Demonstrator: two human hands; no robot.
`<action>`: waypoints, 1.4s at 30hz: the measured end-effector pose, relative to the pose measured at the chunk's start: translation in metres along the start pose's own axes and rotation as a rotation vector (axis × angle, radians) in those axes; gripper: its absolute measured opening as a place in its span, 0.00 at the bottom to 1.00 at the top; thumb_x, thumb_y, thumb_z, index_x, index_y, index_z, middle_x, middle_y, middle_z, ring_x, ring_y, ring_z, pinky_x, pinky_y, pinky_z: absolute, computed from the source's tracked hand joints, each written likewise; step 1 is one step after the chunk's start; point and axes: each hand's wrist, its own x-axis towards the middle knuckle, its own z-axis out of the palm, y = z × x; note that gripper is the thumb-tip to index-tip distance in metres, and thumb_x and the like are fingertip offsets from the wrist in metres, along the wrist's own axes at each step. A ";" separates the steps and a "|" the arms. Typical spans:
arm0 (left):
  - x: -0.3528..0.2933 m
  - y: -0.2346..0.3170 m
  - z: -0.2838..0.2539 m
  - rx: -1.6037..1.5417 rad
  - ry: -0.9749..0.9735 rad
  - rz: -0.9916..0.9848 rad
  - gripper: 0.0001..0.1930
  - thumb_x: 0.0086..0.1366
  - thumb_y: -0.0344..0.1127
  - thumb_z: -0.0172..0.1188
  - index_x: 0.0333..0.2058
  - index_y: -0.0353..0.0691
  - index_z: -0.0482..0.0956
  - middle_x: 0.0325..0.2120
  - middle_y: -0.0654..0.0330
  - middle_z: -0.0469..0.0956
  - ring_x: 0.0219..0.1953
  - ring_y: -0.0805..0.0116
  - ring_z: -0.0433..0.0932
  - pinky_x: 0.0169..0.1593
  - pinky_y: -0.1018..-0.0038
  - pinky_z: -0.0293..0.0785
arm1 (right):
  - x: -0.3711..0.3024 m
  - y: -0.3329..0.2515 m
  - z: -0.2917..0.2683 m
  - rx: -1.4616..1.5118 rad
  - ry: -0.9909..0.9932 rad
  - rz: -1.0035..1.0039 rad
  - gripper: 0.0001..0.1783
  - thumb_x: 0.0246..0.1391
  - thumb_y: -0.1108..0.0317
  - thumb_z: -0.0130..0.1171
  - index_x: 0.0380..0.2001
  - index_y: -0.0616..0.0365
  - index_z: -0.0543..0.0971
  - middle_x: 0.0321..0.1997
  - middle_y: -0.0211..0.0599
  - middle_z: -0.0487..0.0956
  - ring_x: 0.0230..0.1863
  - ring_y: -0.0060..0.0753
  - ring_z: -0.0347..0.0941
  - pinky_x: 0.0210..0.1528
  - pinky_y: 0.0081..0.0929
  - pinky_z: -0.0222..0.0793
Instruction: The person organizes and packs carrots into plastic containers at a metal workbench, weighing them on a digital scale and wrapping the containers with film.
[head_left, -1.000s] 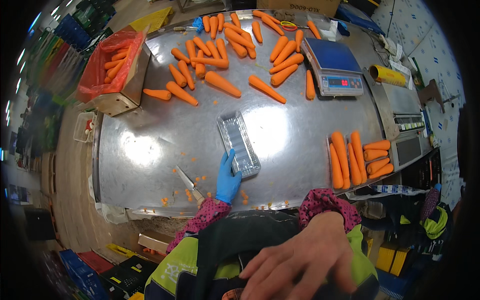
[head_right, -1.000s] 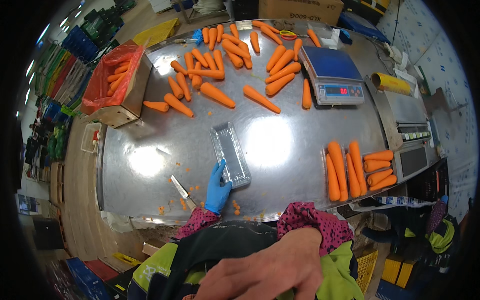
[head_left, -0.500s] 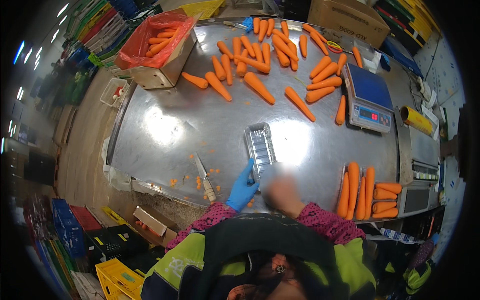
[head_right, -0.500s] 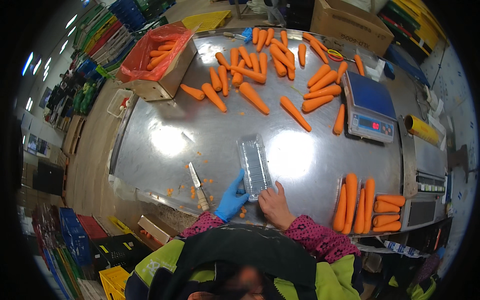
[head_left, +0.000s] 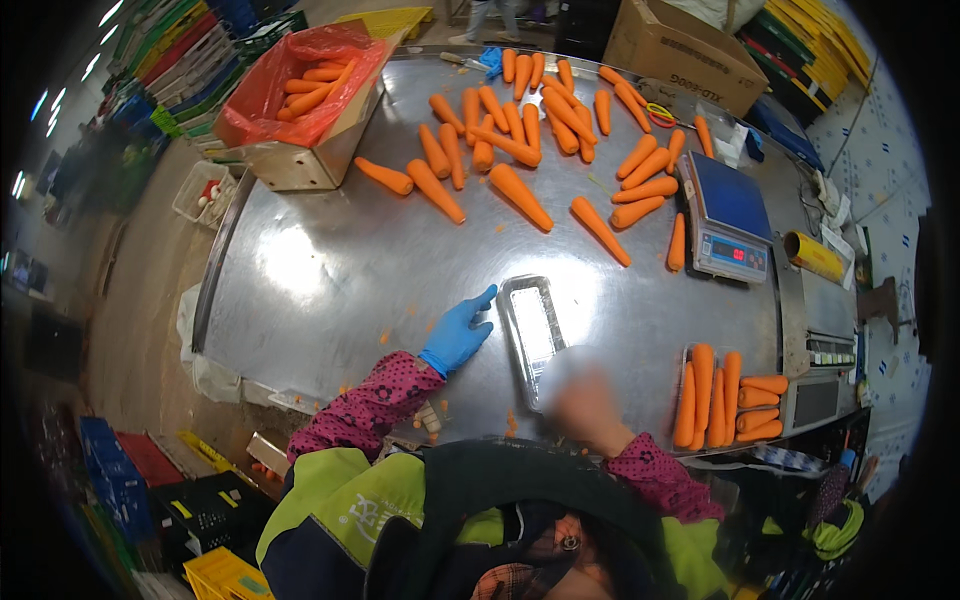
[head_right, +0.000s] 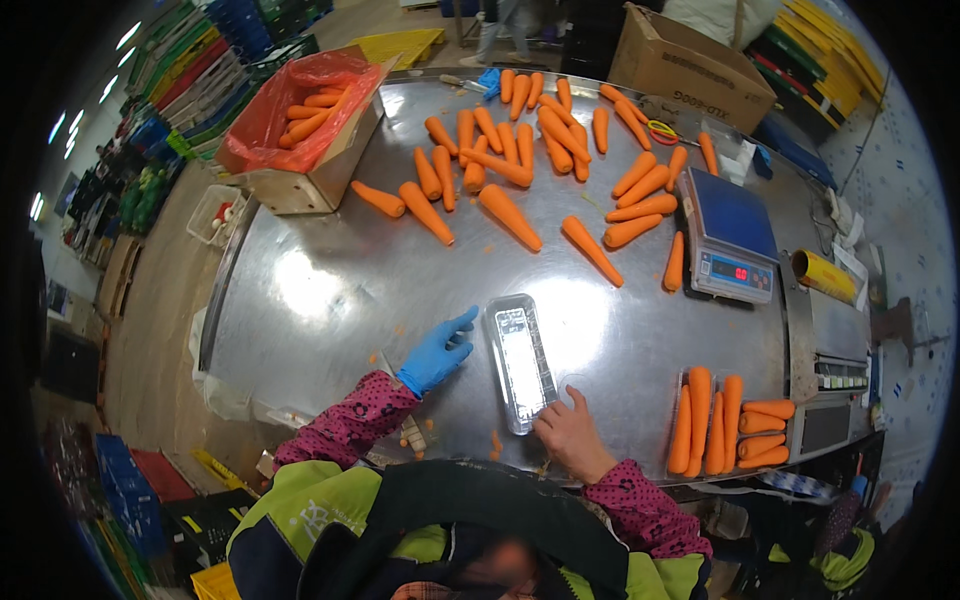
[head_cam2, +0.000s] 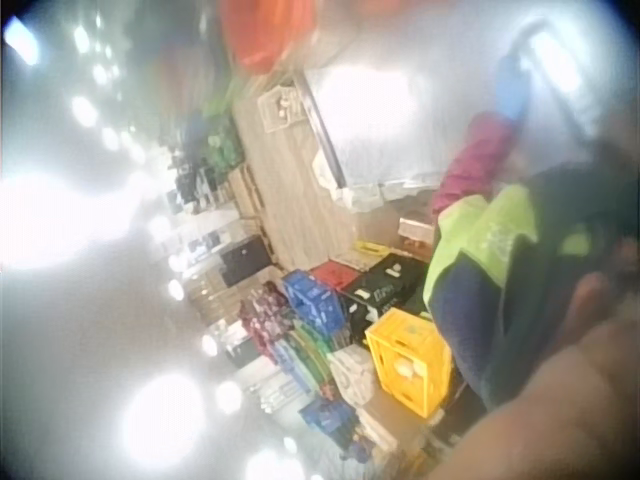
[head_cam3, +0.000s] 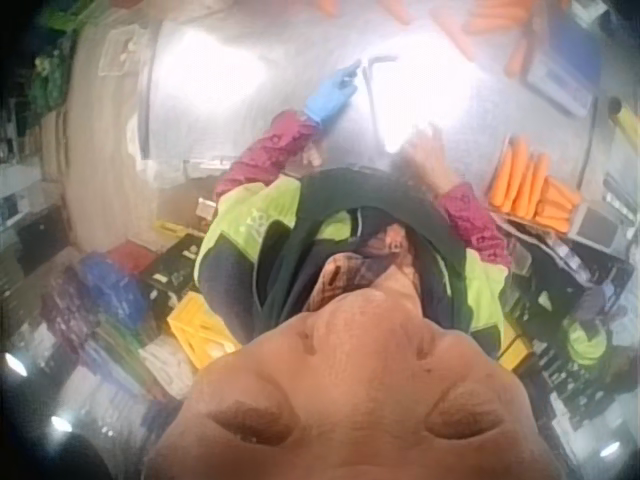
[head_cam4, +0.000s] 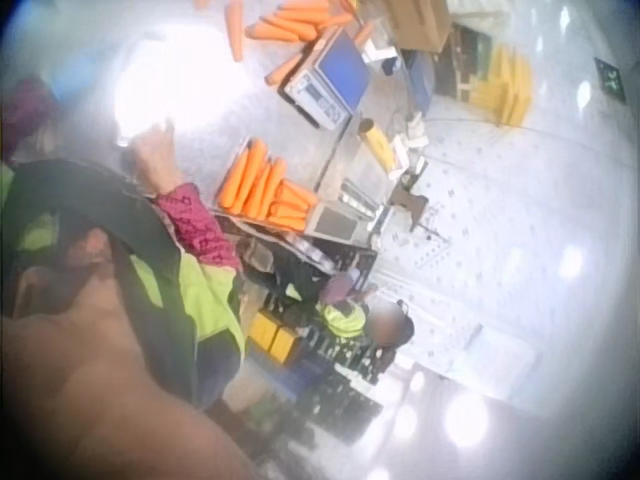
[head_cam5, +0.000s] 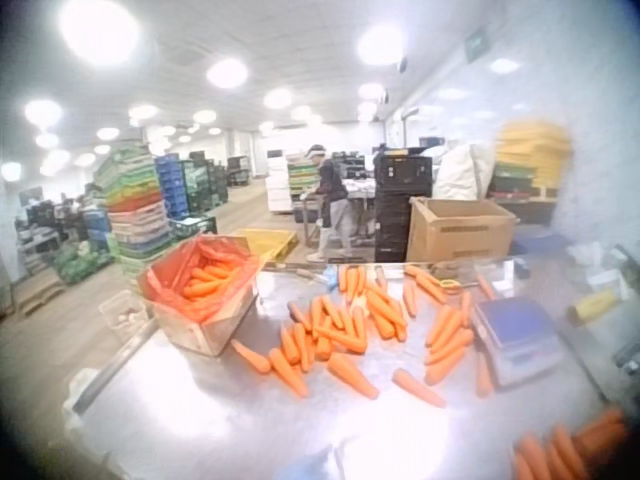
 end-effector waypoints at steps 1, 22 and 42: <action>0.005 0.001 -0.001 0.024 -0.029 0.069 0.33 0.65 0.29 0.57 0.69 0.50 0.64 0.57 0.50 0.73 0.49 0.61 0.76 0.55 0.69 0.74 | 0.002 -0.010 -0.012 -0.013 -0.005 0.008 0.04 0.45 0.74 0.60 0.25 0.53 0.75 0.28 0.32 0.71 0.39 0.36 0.72 0.62 0.55 0.60; 0.016 -0.011 0.015 0.205 -0.012 0.298 0.38 0.62 0.38 0.64 0.70 0.47 0.60 0.67 0.41 0.60 0.68 0.38 0.59 0.70 0.53 0.55 | -0.024 -0.006 -0.055 0.084 0.310 0.302 0.07 0.49 0.69 0.65 0.33 0.54 0.78 0.34 0.33 0.75 0.38 0.39 0.71 0.52 0.41 0.64; -0.015 -0.006 0.079 0.430 0.115 -0.067 0.42 0.68 0.52 0.56 0.72 0.35 0.49 0.72 0.39 0.45 0.73 0.31 0.34 0.72 0.43 0.31 | 0.209 0.410 -0.099 -0.687 -0.009 0.146 0.26 0.51 0.77 0.56 0.56 0.53 0.75 0.50 0.35 0.76 0.55 0.41 0.69 0.59 0.41 0.61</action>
